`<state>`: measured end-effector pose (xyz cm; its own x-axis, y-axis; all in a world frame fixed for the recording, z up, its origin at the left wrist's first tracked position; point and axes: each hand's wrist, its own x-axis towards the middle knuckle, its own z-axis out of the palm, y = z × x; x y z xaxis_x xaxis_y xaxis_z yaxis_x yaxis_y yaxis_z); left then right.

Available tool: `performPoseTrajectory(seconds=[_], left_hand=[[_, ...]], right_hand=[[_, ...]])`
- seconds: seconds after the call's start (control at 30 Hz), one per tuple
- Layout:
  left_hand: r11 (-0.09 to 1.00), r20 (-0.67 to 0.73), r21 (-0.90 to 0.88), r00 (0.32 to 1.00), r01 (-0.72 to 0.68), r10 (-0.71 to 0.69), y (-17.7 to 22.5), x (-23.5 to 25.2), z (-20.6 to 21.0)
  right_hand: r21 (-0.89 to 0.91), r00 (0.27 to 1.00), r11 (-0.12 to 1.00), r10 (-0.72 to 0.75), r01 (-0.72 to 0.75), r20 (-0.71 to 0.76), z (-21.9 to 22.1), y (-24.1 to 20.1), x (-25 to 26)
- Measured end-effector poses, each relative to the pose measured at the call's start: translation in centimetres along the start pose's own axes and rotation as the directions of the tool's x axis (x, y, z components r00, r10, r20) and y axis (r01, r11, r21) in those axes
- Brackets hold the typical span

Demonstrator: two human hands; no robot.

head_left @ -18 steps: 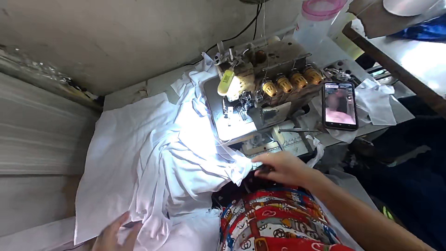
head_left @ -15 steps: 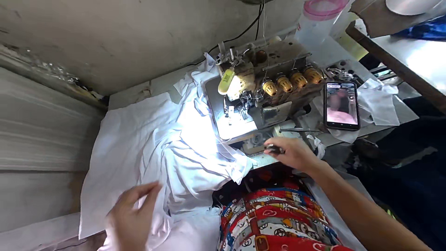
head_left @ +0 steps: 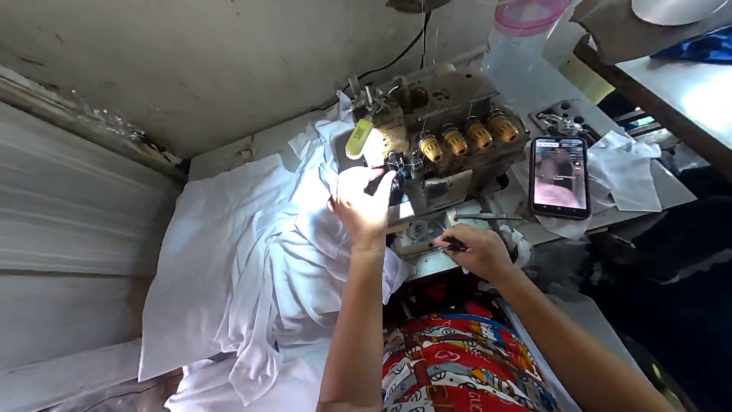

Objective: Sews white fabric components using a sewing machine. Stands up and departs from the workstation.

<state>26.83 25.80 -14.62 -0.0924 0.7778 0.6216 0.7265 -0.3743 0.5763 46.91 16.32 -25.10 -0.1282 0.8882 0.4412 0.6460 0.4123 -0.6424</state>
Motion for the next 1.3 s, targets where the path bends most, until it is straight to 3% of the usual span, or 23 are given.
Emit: performPoseTrajectory(seconds=[0.27, 0.57, 0.67, 0.87, 1.07, 1.17, 1.3], left_hand=[[0.992, -0.041, -0.061, 0.993, 0.111, -0.114, 0.4, -0.2, 1.1], [0.927, 0.176, -0.354, 0.982, 0.122, -0.062, -0.2, -0.4, -1.5], [0.944, 0.194, -0.301, 0.978, 0.134, -0.077, -0.1, -0.3, -2.2], [0.978, 0.056, -0.181, 0.994, 0.102, -0.094, 0.2, -0.2, -0.2], [0.988, 0.055, -0.043, 0.988, 0.146, -0.144, 1.1, 0.1, 0.3], [0.990, 0.035, -0.066, 0.992, 0.125, -0.123, 0.7, -0.1, 0.7], [0.965, 0.047, -0.232, 0.992, 0.121, -0.113, 0.3, -0.2, 0.6]], right_hand=[[-0.030, 1.000, 0.999, -0.014, 0.013, -0.007, 0.1, 0.0, -0.1], [-0.032, 1.000, 0.999, -0.002, 0.002, -0.004, 0.2, 0.1, -0.2], [-0.038, 1.000, 0.999, 0.001, -0.001, 0.005, 0.2, 0.0, -0.2], [-0.048, 1.000, 0.999, -0.009, 0.009, -0.002, 0.2, 0.0, -0.2], [-0.041, 1.000, 0.999, -0.004, 0.004, -0.008, 0.2, 0.0, -0.2], [-0.012, 1.000, 1.000, 0.001, -0.002, -0.009, 0.1, 0.0, -0.2], [0.000, 1.000, 1.000, 0.005, -0.005, -0.007, 0.1, 0.1, -0.2]])
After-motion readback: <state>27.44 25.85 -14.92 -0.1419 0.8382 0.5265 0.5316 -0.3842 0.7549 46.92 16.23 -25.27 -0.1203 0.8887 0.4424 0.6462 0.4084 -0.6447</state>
